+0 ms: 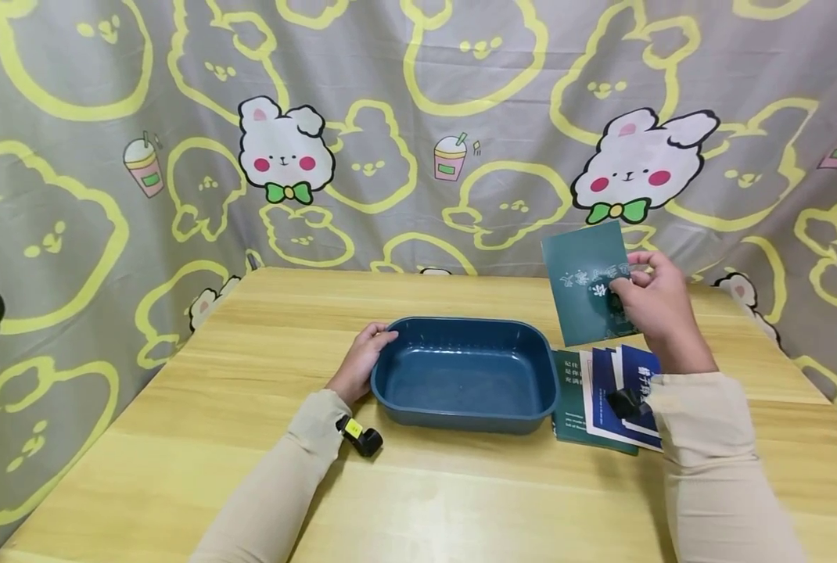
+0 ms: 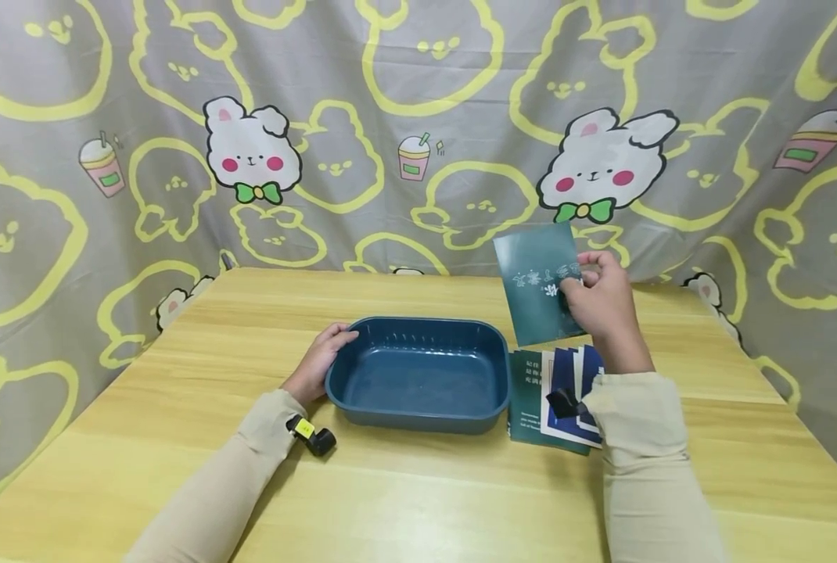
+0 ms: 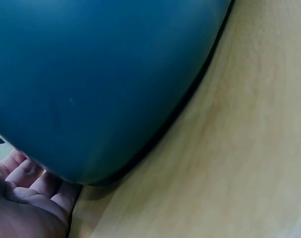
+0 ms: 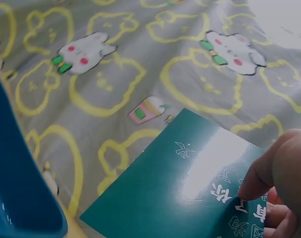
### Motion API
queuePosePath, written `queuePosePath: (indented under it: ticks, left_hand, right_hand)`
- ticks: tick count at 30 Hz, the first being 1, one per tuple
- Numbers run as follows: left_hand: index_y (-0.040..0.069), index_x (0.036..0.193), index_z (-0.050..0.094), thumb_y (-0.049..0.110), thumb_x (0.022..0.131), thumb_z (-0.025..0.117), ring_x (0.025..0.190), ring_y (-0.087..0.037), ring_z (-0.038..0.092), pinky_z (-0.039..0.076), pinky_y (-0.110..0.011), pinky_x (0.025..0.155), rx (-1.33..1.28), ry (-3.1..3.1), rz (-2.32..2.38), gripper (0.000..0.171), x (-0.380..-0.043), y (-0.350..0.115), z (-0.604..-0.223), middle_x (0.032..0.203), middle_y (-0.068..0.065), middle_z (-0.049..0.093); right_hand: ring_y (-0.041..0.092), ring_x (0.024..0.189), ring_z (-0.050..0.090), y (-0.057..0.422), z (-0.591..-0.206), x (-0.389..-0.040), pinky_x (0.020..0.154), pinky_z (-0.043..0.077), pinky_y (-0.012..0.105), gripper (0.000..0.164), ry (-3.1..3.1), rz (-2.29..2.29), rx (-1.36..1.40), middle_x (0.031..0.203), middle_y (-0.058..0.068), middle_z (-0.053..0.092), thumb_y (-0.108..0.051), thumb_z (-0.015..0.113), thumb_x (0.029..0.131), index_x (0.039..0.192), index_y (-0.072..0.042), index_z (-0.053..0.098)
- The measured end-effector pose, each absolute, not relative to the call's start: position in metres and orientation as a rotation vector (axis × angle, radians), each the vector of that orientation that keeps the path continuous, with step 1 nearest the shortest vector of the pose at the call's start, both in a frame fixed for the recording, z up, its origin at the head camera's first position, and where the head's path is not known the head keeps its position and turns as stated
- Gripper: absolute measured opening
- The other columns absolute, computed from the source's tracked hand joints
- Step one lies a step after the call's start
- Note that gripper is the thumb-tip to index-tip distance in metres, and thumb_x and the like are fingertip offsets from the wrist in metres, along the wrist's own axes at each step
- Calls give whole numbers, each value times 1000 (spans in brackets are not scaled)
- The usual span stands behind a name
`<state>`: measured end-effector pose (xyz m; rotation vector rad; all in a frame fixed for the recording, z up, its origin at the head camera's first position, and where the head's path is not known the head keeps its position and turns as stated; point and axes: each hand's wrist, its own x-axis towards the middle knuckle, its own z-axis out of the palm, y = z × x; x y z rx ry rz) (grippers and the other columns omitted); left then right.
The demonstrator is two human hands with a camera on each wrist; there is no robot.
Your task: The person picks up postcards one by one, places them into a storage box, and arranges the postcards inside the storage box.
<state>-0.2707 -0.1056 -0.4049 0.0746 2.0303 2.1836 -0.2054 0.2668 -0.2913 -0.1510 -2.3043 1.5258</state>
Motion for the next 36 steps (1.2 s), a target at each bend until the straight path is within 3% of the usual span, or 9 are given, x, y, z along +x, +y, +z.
queuePosePath:
  ticks: [5, 13, 30, 36]
  left_hand:
    - [5, 104, 50, 15, 98, 52, 94, -19, 55, 48, -27, 76, 79, 2027, 2179, 11, -271, -107, -406, 109, -9, 51]
    - [7, 101, 49, 15, 98, 52, 90, -19, 52, 47, -27, 74, 92, 2013, 2185, 9, -271, -106, -405, 103, -7, 49]
    - [6, 105, 50, 16, 99, 51, 94, -20, 53, 48, -27, 76, 87, 2023, 2164, 12, -272, -108, -405, 107, -9, 50]
    - [6, 106, 50, 16, 99, 51, 94, -20, 54, 48, -27, 77, 87, 2020, 2166, 12, -272, -107, -404, 108, -9, 51]
  right_hand:
    - [10, 74, 54, 262, -294, -209, 62, 48, 22, 19, -2311, 1529, -116, 85, -12, 59, -9, 50, 96, 111, -18, 43]
    - [12, 74, 53, 250, -299, -213, 62, 48, 22, 26, -2368, 1480, -15, 85, -9, 60, -10, 52, 97, 121, -6, 42]
    - [13, 77, 56, 221, -311, -221, 65, 50, 22, 34, -2439, 1470, 237, 103, 22, 61, -6, 52, 97, 128, 3, 41]
    - [15, 71, 56, 210, -315, -221, 62, 50, 24, 31, -2455, 1479, 323, 99, 24, 61, -3, 51, 96, 126, 4, 43]
